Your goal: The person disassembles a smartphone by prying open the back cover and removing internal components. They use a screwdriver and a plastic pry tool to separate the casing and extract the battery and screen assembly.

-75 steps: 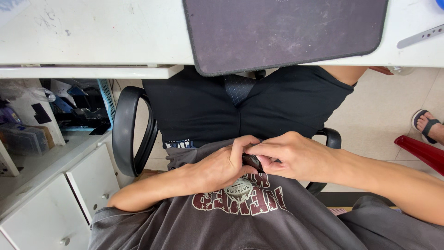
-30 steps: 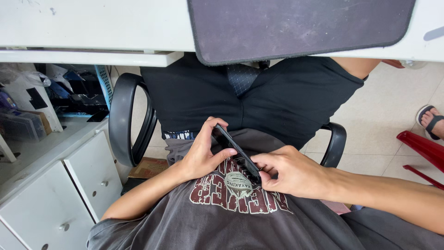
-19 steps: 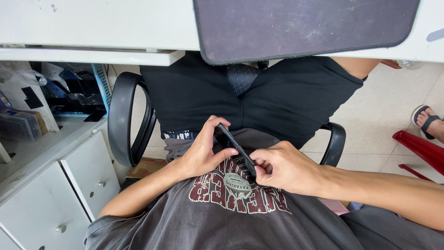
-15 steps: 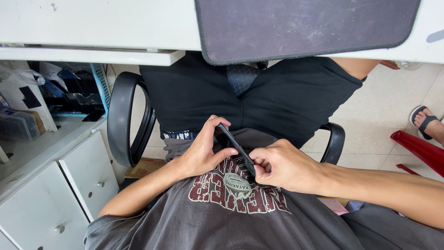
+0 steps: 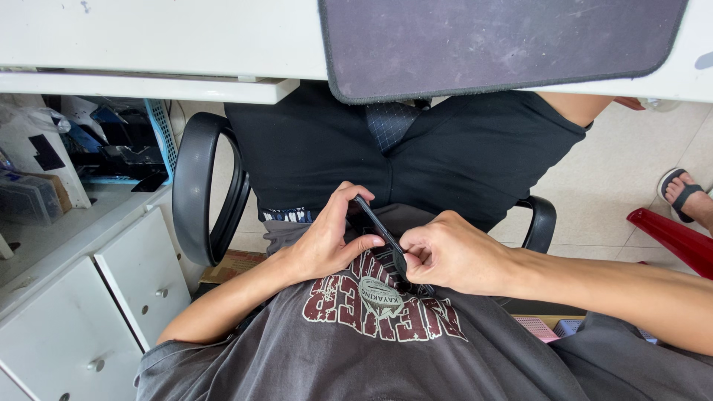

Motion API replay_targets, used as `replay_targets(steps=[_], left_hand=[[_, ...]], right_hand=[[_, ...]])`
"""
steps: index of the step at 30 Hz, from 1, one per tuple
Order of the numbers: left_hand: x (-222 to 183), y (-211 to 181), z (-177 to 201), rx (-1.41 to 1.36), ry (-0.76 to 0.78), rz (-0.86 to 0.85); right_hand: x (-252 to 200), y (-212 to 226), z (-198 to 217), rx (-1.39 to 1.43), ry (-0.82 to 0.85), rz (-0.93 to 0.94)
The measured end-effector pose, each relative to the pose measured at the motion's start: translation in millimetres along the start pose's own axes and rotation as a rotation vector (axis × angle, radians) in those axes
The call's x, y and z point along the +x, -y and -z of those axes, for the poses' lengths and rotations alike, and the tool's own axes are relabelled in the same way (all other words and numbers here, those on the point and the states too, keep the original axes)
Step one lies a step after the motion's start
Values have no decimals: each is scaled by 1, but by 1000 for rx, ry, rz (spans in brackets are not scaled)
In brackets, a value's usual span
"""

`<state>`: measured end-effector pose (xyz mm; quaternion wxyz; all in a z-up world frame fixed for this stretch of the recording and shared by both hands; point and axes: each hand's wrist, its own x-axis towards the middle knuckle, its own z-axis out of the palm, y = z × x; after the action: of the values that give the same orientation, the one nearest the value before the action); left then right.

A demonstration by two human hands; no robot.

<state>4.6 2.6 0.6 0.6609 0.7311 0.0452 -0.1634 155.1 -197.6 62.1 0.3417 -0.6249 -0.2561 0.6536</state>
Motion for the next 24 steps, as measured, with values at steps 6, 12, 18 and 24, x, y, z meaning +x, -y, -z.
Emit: replay_targets(steps=[6,12,18,24], left_hand=[[0,-15,-11,54,10,-324],[-2,-10,0,-52,18,-194],[7,3,1,-17,-2,-351],[16,7,14,-51,-57,-556]], right_hand=[[13,2,7,-41,-75,10],[-17,9,-4,100,-136,58],[-23,6,-7,219,-161,-24],[-36,17,-17,118,-258,161]])
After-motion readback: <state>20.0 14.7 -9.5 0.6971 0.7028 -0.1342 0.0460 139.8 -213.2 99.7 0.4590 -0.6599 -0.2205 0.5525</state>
